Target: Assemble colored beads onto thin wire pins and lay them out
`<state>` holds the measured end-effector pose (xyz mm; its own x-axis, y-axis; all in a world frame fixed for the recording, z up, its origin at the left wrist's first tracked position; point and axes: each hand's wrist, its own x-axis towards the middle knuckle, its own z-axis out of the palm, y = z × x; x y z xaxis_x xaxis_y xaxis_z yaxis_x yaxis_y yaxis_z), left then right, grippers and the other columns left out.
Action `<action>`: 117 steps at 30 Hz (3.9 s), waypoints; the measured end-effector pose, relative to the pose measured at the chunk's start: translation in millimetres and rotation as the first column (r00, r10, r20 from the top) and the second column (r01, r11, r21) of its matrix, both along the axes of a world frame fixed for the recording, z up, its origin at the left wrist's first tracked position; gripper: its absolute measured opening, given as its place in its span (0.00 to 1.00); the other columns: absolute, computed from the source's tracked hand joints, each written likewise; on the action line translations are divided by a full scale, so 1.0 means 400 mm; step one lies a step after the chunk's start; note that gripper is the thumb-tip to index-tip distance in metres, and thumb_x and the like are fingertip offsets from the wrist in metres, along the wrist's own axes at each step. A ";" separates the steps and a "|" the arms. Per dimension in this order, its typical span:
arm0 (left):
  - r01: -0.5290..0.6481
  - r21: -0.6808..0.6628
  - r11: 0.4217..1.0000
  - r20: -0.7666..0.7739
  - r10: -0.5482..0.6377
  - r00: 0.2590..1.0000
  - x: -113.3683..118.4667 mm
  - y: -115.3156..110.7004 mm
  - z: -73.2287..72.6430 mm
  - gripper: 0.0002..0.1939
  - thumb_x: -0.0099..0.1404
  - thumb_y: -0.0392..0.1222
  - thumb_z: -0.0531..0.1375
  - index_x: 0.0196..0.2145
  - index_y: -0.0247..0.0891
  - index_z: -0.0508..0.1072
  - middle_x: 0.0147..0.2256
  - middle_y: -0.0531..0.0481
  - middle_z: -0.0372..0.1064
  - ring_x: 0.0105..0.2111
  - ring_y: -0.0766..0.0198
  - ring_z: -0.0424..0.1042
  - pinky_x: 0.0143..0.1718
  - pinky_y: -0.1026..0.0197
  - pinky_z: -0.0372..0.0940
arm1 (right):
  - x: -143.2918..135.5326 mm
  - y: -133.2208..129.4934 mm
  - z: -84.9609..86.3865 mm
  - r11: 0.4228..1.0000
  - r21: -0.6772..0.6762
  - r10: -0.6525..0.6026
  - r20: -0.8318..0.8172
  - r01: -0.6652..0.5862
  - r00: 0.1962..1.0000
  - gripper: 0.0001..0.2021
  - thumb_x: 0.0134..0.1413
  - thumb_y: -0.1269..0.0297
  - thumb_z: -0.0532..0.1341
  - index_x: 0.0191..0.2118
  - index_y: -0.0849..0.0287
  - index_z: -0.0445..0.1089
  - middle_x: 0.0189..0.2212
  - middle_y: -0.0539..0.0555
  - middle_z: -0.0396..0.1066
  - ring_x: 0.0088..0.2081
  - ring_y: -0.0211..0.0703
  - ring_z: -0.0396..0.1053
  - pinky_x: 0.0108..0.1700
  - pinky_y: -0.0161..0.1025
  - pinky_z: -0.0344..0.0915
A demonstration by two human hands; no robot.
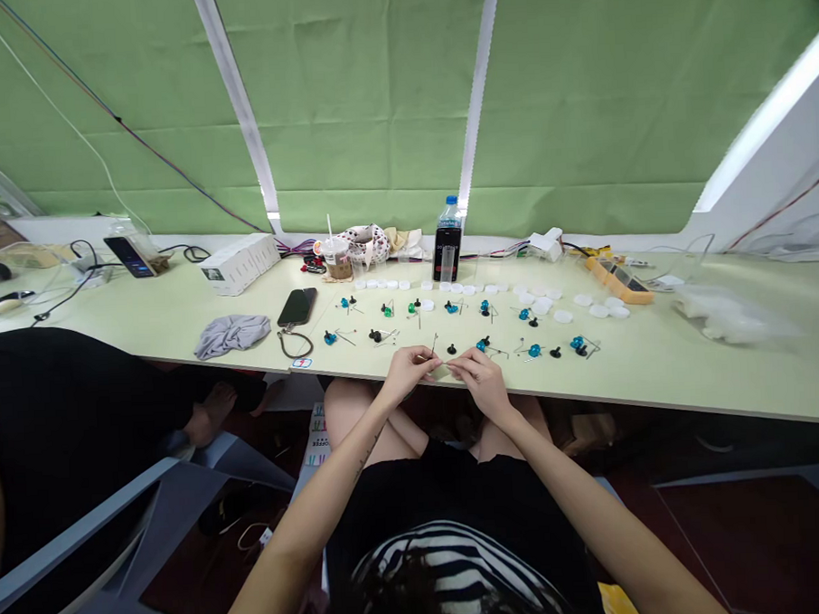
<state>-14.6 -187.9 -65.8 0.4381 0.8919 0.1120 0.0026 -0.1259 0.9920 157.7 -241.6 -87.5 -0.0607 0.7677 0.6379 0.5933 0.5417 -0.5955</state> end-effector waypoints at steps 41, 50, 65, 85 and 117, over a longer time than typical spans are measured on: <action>0.049 0.000 0.999 0.071 -0.049 0.996 -0.003 0.004 -0.006 0.16 0.48 0.46 0.66 0.30 0.31 0.75 0.25 0.50 0.68 0.27 0.66 0.68 0.33 0.59 0.69 | 0.031 0.017 0.055 0.830 -0.393 0.184 -0.478 -0.396 0.859 0.18 0.48 0.53 0.62 0.41 0.60 0.69 0.23 0.48 0.65 0.22 0.39 0.70 0.25 0.36 0.69; -0.009 -0.062 0.998 0.097 0.015 0.995 -0.004 0.004 0.005 0.15 0.49 0.46 0.66 0.28 0.30 0.74 0.28 0.48 0.68 0.27 0.68 0.67 0.30 0.61 0.70 | 0.033 0.014 0.045 0.881 -0.304 0.233 -0.388 -0.362 0.892 0.16 0.48 0.58 0.64 0.43 0.59 0.71 0.32 0.54 0.72 0.31 0.42 0.71 0.38 0.42 0.71; 0.017 -0.054 0.998 0.067 -0.013 0.998 -0.003 0.002 0.001 0.17 0.48 0.47 0.67 0.30 0.30 0.74 0.26 0.50 0.66 0.27 0.68 0.66 0.30 0.61 0.71 | 0.037 0.023 0.048 0.876 -0.355 0.155 -0.435 -0.327 0.887 0.16 0.50 0.52 0.61 0.31 0.61 0.75 0.22 0.53 0.72 0.22 0.40 0.69 0.28 0.37 0.69; 0.027 -0.086 0.996 0.067 -0.021 0.998 -0.006 -0.004 0.014 0.16 0.48 0.47 0.67 0.29 0.30 0.74 0.25 0.50 0.67 0.26 0.68 0.66 0.30 0.61 0.71 | 0.012 -0.002 0.027 0.965 -0.173 0.147 -0.270 -0.198 0.951 0.14 0.56 0.54 0.56 0.43 0.52 0.73 0.36 0.56 0.68 0.28 0.42 0.69 0.19 0.38 0.68; 0.037 -0.083 0.996 0.065 -0.031 0.997 -0.006 -0.002 0.009 0.18 0.45 0.47 0.68 0.29 0.30 0.74 0.25 0.50 0.67 0.26 0.67 0.67 0.32 0.60 0.70 | 0.009 -0.002 0.033 0.999 -0.037 -0.035 -0.025 0.034 0.999 0.16 0.59 0.54 0.54 0.37 0.53 0.76 0.31 0.55 0.67 0.28 0.42 0.64 0.31 0.40 0.63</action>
<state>-17.1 -188.8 -62.3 0.4626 0.8841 0.0660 -0.0637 -0.0411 0.9971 161.4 -242.6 -74.3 -0.0177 0.7921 0.6102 0.5959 0.4984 -0.6297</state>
